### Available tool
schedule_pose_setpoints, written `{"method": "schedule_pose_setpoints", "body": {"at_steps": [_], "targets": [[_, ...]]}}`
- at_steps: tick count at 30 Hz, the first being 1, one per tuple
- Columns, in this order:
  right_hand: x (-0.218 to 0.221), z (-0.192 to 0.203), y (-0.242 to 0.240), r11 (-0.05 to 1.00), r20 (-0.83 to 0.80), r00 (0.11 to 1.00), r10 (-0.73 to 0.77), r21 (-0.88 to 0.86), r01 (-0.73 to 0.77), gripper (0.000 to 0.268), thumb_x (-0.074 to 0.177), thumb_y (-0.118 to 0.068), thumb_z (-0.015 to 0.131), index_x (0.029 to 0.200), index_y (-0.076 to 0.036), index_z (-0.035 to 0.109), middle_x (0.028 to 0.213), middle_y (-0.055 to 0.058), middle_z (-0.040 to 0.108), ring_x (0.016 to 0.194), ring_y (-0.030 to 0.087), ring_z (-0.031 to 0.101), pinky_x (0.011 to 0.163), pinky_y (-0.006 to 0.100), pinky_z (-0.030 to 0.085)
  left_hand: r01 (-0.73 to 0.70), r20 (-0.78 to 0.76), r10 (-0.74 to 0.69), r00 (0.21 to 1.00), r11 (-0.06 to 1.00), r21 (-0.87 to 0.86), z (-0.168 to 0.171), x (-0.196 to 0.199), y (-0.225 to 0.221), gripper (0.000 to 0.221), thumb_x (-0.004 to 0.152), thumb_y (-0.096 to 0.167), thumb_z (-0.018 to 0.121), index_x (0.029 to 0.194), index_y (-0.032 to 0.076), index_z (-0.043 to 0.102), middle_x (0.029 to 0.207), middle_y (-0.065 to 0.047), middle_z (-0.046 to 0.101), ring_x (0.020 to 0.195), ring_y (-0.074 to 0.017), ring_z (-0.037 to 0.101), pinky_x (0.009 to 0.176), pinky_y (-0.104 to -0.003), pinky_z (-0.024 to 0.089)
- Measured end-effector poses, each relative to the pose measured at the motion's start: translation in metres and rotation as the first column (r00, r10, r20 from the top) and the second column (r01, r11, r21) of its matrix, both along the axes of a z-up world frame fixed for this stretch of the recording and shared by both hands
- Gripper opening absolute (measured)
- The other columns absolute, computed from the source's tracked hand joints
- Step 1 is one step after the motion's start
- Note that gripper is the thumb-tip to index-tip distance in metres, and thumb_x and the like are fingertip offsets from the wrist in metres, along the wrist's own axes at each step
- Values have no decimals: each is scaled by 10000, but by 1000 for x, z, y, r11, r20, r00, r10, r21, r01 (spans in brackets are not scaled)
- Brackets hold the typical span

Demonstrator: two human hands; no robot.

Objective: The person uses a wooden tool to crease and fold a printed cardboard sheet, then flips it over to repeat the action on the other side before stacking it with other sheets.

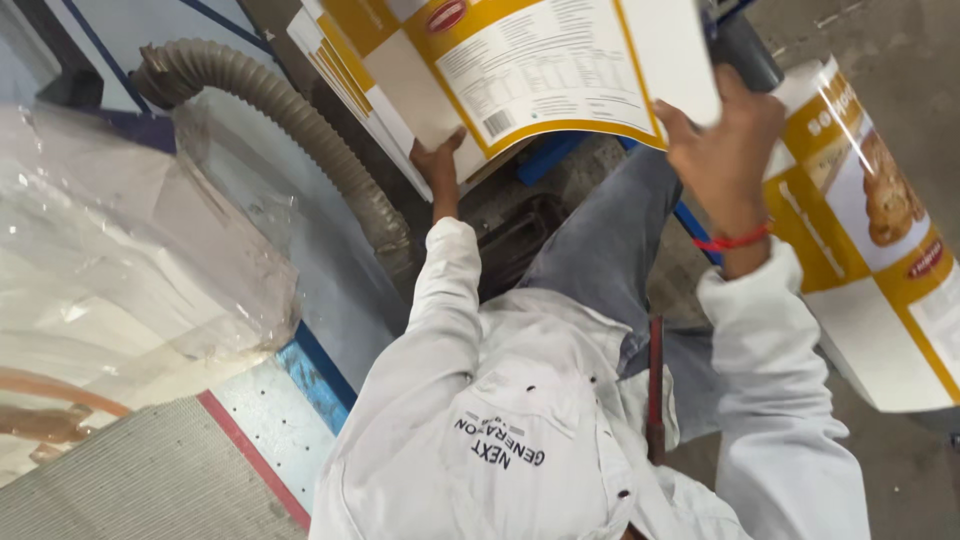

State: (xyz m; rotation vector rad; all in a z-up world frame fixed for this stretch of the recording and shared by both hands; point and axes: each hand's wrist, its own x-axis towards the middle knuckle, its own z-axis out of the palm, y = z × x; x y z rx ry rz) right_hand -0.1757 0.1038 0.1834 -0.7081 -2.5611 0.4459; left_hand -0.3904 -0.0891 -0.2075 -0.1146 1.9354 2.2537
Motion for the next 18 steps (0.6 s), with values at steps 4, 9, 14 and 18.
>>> {"method": "schedule_pose_setpoints", "body": {"at_steps": [4,9,14,18], "targets": [[-54,-28,26,991,48,999,0,135,-7,409,798,-133,941,1105,32,727,859,238,707,770,410,690,671,423,522,-48,-39,48,998,999,6,-48,-45,-4,552,655,-76,914,1147,-91,665,1055,-121,731,889,-190,677,829,-320,591],[6,-86,29,935,-143,981,-129,-348,72,166,1015,-55,850,1064,14,708,1020,124,735,917,197,713,820,294,550,43,168,0,986,967,-252,-80,-62,-17,490,620,-138,840,1076,-137,663,1003,-177,738,832,-211,699,754,-315,586],[141,-132,-21,561,141,821,-553,-666,492,173,991,-119,810,946,6,700,838,23,697,748,79,645,682,203,494,10,325,93,941,954,-300,-92,-68,-15,473,609,-103,836,1050,-159,673,1008,-209,752,828,-243,715,762,-355,599],[233,-130,-77,372,362,651,-667,-595,712,206,1002,-135,803,944,31,697,778,54,654,687,94,581,622,215,447,80,330,41,943,935,-345,-91,-91,-8,532,652,-51,824,1141,-124,628,1094,-199,708,941,-255,678,857,-368,566]]}}
